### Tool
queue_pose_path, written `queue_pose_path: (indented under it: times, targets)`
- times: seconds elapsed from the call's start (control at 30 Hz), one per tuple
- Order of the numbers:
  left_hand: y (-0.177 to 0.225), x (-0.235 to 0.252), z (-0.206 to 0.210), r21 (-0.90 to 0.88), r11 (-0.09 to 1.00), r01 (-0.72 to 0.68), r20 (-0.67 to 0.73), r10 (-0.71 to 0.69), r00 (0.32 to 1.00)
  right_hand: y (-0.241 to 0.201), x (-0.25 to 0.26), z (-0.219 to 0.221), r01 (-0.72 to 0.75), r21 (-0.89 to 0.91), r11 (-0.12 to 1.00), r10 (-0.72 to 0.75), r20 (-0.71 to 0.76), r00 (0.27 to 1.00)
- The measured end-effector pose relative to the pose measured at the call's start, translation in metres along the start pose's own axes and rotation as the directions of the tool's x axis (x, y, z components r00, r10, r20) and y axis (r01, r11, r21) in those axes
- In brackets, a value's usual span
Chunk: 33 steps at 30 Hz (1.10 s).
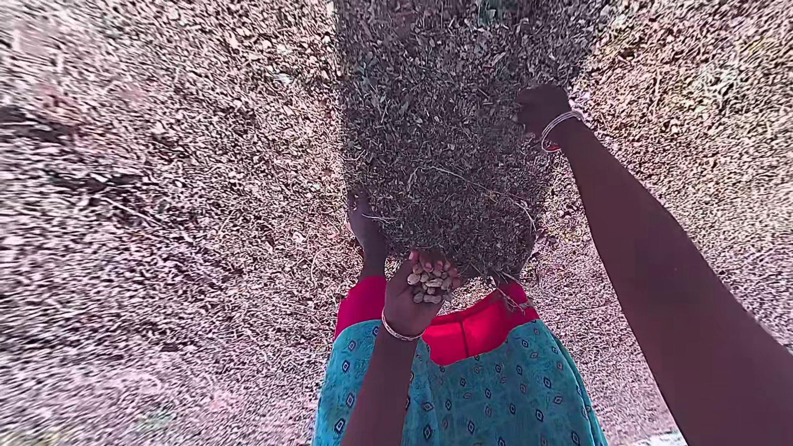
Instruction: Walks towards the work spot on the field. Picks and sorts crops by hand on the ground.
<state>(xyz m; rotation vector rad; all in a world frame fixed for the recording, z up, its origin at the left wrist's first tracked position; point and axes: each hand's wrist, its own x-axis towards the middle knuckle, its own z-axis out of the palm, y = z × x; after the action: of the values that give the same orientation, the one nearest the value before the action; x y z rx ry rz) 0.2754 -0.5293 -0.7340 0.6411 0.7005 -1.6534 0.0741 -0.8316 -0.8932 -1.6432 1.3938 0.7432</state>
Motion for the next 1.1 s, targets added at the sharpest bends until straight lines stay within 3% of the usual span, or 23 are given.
queue_pose_path:
  times: [0.03,0.1,0.13,0.17,0.2,0.27,0.33,0.4,0.43,0.5,0.53,0.63,0.73,0.8,0.9,0.97,1.0,1.07,1.1]
  targets:
    - [0.001,0.000,0.000,-0.007,1.000,-0.002,0.002,0.002,1.000,0.005,0.001,-0.008,-0.090,0.045,0.995,0.096,-0.153,0.984]
    - [0.002,0.000,-0.001,-0.005,1.000,0.002,0.011,-0.002,1.000,0.011,0.013,-0.035,-0.332,0.234,0.914,0.399,-0.360,0.844]
    - [0.000,-0.001,-0.002,-0.001,1.000,0.008,0.015,-0.008,1.000,0.014,0.026,-0.047,-0.426,0.283,0.859,0.508,-0.375,0.775]
    - [-0.001,-0.002,-0.004,0.011,1.000,0.017,0.015,-0.017,1.000,0.015,0.038,-0.055,-0.462,0.293,0.837,0.545,-0.366,0.754]
    - [-0.002,-0.003,-0.005,0.024,0.999,0.026,0.019,-0.026,0.999,0.013,0.050,-0.060,-0.438,0.262,0.860,0.507,-0.350,0.787]
    - [-0.002,-0.003,-0.006,0.046,0.998,0.034,0.010,-0.035,0.999,-0.013,0.054,-0.067,-0.325,0.015,0.945,0.313,-0.314,0.896]
    - [-0.003,-0.002,-0.005,0.057,0.998,0.023,-0.003,-0.023,1.000,-0.033,0.041,-0.059,-0.133,-0.112,0.985,0.108,-0.203,0.973]
    - [-0.002,0.000,-0.001,0.043,0.999,0.022,0.010,-0.023,1.000,-0.043,0.018,-0.035,0.151,-0.187,0.971,-0.154,-0.002,0.988]
    - [0.000,0.002,0.001,0.032,0.999,0.021,0.028,-0.022,0.999,-0.051,0.006,-0.021,0.237,-0.209,0.949,-0.218,0.109,0.970]
    - [0.004,0.003,0.004,0.035,0.999,0.013,0.037,-0.015,0.999,-0.062,-0.020,0.009,0.261,-0.207,0.943,-0.212,0.231,0.950]
    - [0.006,0.002,0.006,0.036,0.999,0.009,0.025,-0.010,1.000,-0.059,-0.032,0.020,0.234,-0.152,0.960,-0.198,0.220,0.955]
    - [0.010,0.003,0.010,-0.003,1.000,0.009,-0.003,-0.009,1.000,-0.035,-0.054,0.032,0.094,0.075,0.993,-0.101,0.106,0.989]
    - [0.011,0.003,0.007,-0.019,1.000,0.020,0.035,-0.019,0.999,-0.010,-0.061,0.033,-0.077,0.323,0.943,0.093,-0.036,0.995]
    - [0.012,0.001,0.004,-0.026,0.999,0.019,0.042,-0.018,0.999,0.007,-0.053,0.030,-0.109,0.494,0.863,0.194,-0.124,0.973]
    - [0.013,0.000,0.001,-0.040,0.999,0.009,0.046,-0.007,0.999,0.015,-0.021,0.013,-0.131,0.582,0.802,0.335,-0.257,0.907]
    - [0.012,0.000,-0.001,-0.043,0.999,0.010,0.061,-0.008,0.998,0.004,0.007,-0.001,-0.188,0.638,0.747,0.437,-0.258,0.862]
    - [0.012,-0.001,-0.001,-0.040,0.999,0.010,0.062,-0.008,0.998,-0.008,0.020,-0.007,-0.209,0.612,0.763,0.430,-0.239,0.871]
    - [0.013,-0.002,0.000,-0.040,0.999,0.015,0.046,-0.014,0.999,-0.045,0.039,-0.014,-0.226,0.299,0.927,0.300,-0.232,0.925]
    - [0.014,-0.003,-0.001,-0.038,0.999,0.021,0.049,-0.019,0.999,-0.062,0.045,-0.010,-0.156,0.133,0.979,0.184,-0.233,0.955]
